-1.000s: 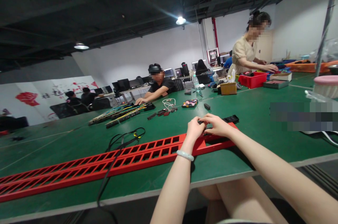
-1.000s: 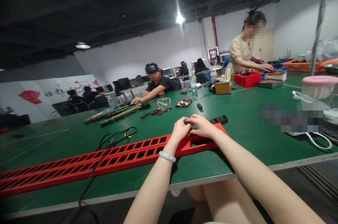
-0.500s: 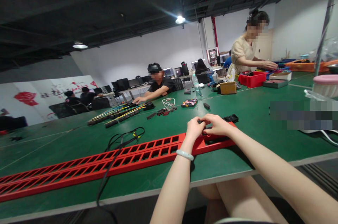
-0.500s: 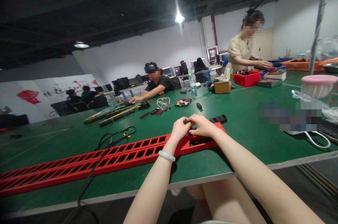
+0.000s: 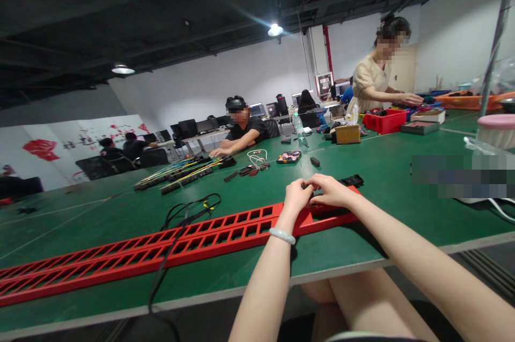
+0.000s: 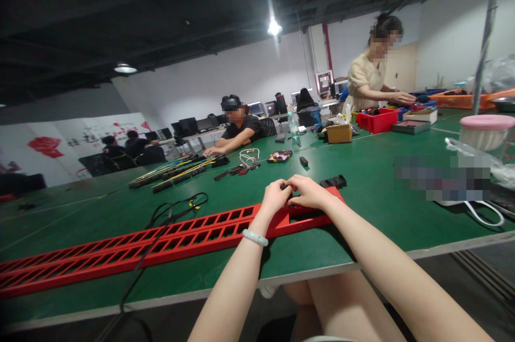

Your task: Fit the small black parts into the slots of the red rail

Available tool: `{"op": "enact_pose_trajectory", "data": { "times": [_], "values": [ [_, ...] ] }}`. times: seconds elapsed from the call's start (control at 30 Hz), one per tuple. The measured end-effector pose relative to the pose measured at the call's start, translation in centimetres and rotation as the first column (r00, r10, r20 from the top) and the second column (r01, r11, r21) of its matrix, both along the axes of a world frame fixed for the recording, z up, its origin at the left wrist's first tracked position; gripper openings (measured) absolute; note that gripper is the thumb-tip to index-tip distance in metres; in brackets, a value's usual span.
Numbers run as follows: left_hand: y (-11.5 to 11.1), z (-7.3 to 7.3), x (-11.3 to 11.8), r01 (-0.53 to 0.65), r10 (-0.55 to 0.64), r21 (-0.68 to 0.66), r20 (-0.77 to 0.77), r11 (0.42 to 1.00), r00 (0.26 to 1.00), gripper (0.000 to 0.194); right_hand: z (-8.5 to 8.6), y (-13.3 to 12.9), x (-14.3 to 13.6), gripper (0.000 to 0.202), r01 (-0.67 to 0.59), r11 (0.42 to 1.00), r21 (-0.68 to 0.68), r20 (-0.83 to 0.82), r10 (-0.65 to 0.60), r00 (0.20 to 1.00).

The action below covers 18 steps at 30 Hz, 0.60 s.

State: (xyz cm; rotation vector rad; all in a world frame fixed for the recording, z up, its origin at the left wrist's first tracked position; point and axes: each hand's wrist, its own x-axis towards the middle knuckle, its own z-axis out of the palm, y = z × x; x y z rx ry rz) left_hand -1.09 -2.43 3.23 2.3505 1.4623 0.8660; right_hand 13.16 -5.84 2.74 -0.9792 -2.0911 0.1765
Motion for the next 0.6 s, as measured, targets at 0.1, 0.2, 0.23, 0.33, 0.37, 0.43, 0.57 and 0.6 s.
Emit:
{"op": "enact_pose_trajectory", "data": {
  "times": [0.1, 0.2, 0.23, 0.33, 0.37, 0.43, 0.57, 0.6],
  "values": [
    [-0.2, 0.2, 0.0, -0.009, 0.009, 0.006, -0.036, 1.0, 0.999, 0.026, 0.0, 0.1, 0.1, 0.036, 0.026, 0.999, -0.02, 0.022, -0.025, 0.999],
    [-0.3, 0.3, 0.0, -0.015, 0.015, -0.006, -0.065, 1.0, 0.998, 0.032, 0.0, 0.1, 0.3, 0.034, 0.046, 0.998, -0.033, 0.036, -0.045, 0.998],
    [-0.3, 0.3, 0.0, -0.009, 0.009, -0.007, -0.069, 1.0, 0.998, 0.034, 0.0, 0.1, 0.4, 0.033, 0.053, 0.998, -0.034, 0.045, -0.052, 0.998],
    [-0.2, 0.2, 0.0, 0.003, -0.003, -0.001, -0.075, 1.0, 0.997, 0.041, 0.1, 0.2, 0.9, 0.031, 0.091, 0.995, -0.031, 0.07, -0.088, 0.994],
    [-0.2, 0.2, 0.0, 0.004, -0.003, 0.005, -0.078, 1.0, 0.997, 0.043, 0.2, 0.2, 1.1, 0.031, 0.106, 0.994, -0.028, 0.075, -0.104, 0.992],
    [-0.2, 0.1, -0.1, 0.009, -0.007, 0.02, -0.088, 1.0, 0.996, 0.044, 0.2, 0.4, 1.6, 0.032, 0.132, 0.991, -0.032, 0.081, -0.129, 0.988],
    [-0.4, 0.3, -0.1, 0.0, 0.003, 0.028, -0.115, 1.0, 0.993, 0.03, -0.3, 1.2, 2.7, 0.038, 0.16, 0.974, -0.157, 0.082, -0.149, 0.985],
    [-0.4, 0.3, -0.1, -0.004, 0.008, 0.028, -0.121, 1.0, 0.993, 0.026, -0.4, 1.4, 2.9, 0.039, 0.161, 0.966, -0.204, 0.074, -0.148, 0.986]
  ]
}}
